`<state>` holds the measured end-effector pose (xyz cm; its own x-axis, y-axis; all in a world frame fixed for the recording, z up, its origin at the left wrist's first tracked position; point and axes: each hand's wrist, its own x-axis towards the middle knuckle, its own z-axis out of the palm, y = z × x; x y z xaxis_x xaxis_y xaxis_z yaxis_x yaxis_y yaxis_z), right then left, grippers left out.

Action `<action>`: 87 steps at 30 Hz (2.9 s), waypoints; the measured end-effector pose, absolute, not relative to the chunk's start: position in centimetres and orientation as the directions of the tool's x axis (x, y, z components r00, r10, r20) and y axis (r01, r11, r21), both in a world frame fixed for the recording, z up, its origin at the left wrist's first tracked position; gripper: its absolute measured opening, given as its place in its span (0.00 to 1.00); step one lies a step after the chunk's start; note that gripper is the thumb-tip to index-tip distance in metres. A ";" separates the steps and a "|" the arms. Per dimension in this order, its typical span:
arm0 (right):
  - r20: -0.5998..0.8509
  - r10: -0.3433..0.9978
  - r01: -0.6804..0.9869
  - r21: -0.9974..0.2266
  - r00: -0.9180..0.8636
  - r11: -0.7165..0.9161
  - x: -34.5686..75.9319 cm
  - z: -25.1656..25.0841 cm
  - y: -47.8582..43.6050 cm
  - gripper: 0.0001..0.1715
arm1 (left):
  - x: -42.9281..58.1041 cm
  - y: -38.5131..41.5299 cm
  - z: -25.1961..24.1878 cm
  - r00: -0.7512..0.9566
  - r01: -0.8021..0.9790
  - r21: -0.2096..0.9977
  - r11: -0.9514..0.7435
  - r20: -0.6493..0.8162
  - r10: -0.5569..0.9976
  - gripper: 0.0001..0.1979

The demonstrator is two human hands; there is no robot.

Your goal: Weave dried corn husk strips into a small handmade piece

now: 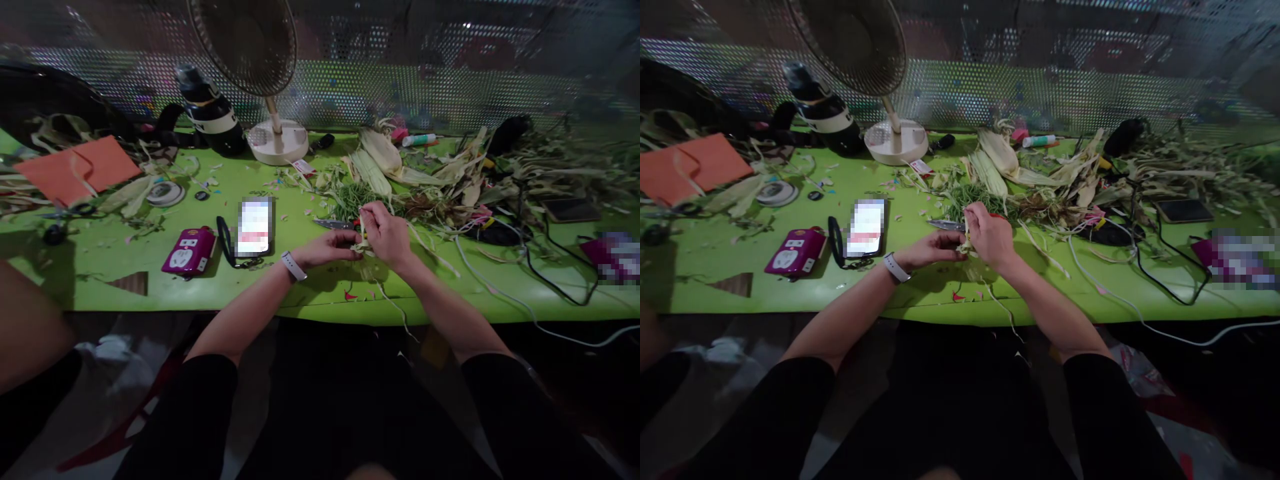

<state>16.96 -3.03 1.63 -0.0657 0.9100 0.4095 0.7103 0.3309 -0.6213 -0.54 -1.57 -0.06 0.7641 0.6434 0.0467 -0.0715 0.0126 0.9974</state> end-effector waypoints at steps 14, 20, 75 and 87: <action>0.440 0.897 0.665 -0.662 -0.029 0.346 17.6 1.4 -1.8 0.20 | 0.8 -1.7 -1.2 0.669 -0.119 0.993 0.005 0.076 0.739 0.18; 0.475 0.880 0.685 -0.641 0.001 0.346 18.0 1.4 -1.3 0.22 | 1.1 -2.3 -1.2 0.731 -0.089 0.964 0.250 -0.107 0.674 0.18; 0.072 0.996 -0.027 -0.997 -0.051 0.071 16.6 1.6 -1.6 0.28 | 0.3 -1.4 0.0 0.446 -0.183 0.977 -0.108 0.180 0.877 0.15; 0.147 0.982 0.210 -0.963 -0.120 0.170 17.9 1.7 -0.9 0.24 | 0.0 -1.3 -0.2 0.580 -0.015 0.996 -0.086 0.079 0.811 0.15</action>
<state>17.91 -0.88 1.66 -0.1199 0.9818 0.1475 0.2104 0.1703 -0.9627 -0.03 -1.30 -0.17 0.5801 0.8107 0.0791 -0.0152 -0.0863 0.9962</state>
